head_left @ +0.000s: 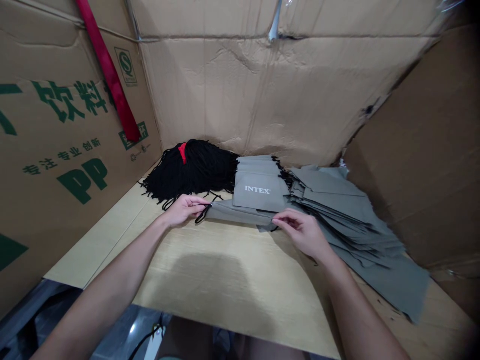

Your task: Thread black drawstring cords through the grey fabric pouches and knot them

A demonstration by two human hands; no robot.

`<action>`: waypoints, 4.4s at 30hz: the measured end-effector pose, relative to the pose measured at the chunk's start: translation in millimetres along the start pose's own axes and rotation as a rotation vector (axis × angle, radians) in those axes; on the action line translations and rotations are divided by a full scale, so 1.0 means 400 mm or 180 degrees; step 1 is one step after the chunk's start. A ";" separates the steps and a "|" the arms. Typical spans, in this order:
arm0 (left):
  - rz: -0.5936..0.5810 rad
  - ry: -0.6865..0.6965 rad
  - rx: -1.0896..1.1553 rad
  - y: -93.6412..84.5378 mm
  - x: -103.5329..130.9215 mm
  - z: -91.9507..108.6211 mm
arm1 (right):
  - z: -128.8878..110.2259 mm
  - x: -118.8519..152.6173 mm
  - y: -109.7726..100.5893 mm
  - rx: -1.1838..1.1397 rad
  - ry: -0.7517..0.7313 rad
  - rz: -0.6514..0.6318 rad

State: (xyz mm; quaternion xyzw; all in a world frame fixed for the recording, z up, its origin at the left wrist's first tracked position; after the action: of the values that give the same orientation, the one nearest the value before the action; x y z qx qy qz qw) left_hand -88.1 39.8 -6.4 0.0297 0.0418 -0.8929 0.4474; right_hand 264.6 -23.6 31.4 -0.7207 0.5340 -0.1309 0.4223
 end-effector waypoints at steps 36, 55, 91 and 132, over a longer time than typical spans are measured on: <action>0.1548 0.0891 -0.0818 0.067 -0.016 0.000 | -0.025 -0.004 0.023 0.0077 -0.0039 0.0178; 0.2993 0.1121 -0.0720 -0.079 -0.003 0.001 | 0.037 0.035 -0.093 0.0389 -0.0166 0.0827; 0.1614 -0.0348 0.1157 0.066 0.009 0.067 | 0.068 0.013 -0.023 0.1313 0.1337 -0.0401; -0.0007 -0.0404 -0.1479 0.029 0.010 0.023 | 0.041 -0.005 0.032 -0.0094 0.0623 -0.0306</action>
State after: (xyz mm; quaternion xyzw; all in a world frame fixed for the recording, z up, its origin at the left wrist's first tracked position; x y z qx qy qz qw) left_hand -81.5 28.9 1.7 -0.1303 0.2179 -0.8598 0.4430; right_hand 265.8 -15.1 12.6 -0.7353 0.5394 -0.2129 0.3508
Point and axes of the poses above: each hand's wrist, its own x-axis away from the middle knuckle, its own y-axis out of the palm, z = x × y, the point moved 1 cm from there along -x, towards the middle knuckle, and after that the axes turned 12 degrees about -z, right-handed, at the moved point
